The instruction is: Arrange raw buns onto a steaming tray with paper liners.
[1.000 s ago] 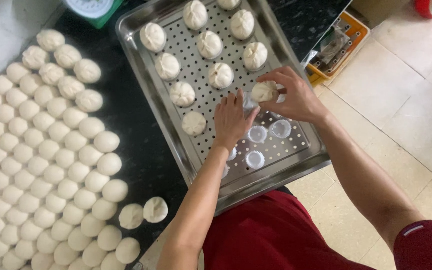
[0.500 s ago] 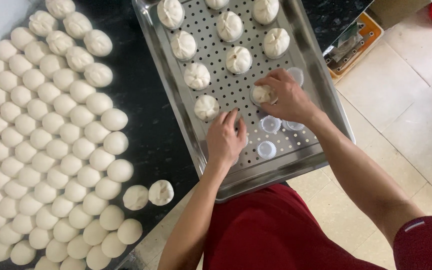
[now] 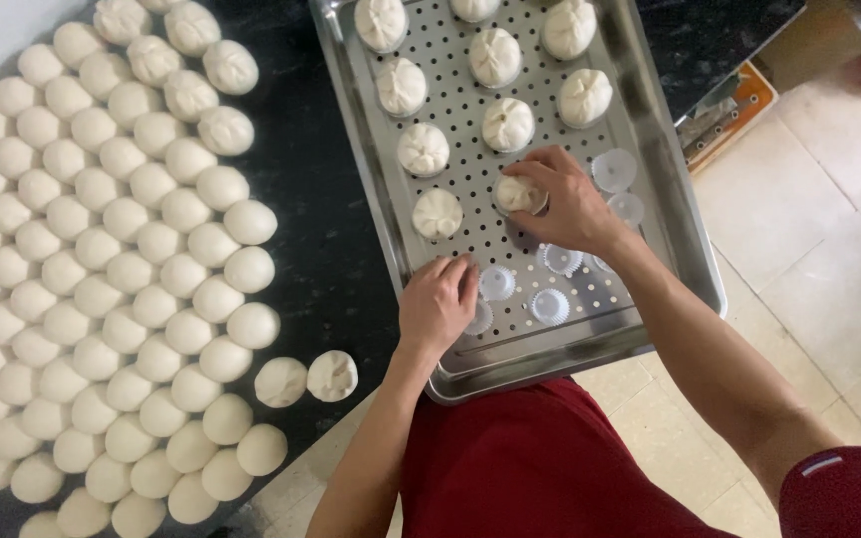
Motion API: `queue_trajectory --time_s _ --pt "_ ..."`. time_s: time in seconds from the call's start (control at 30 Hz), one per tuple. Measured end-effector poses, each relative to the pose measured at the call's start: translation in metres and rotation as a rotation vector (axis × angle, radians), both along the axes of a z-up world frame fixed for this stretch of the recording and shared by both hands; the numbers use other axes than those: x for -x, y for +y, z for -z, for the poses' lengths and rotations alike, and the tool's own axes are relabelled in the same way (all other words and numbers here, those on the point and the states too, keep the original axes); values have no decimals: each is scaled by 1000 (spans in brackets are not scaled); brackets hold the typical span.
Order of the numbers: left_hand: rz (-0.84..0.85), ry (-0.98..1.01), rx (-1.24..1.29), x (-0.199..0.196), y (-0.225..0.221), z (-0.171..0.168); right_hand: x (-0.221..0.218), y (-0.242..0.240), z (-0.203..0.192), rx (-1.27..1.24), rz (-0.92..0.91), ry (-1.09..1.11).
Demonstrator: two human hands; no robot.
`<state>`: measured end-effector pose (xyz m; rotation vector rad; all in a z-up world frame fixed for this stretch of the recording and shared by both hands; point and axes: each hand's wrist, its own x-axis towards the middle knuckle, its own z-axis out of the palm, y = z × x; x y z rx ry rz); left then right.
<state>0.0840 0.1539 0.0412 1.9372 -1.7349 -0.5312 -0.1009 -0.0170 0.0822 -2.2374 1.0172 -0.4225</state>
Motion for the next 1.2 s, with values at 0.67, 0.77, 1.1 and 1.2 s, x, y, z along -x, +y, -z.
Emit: queue_trajectory --time_s 0.67,0.77,1.1,1.2 --pt "-285 15 262 4 -19 0 -10 2 -1 21 73 170" --pt "-336 49 140 5 -38 7 -14 7 3 41 123 127" --pt "-282 -71 166 -8 -58 5 -9 10 7 -45 256 45" --pt "-254 -12 22 -8 -55 11 -5 11 17 22 235 0"
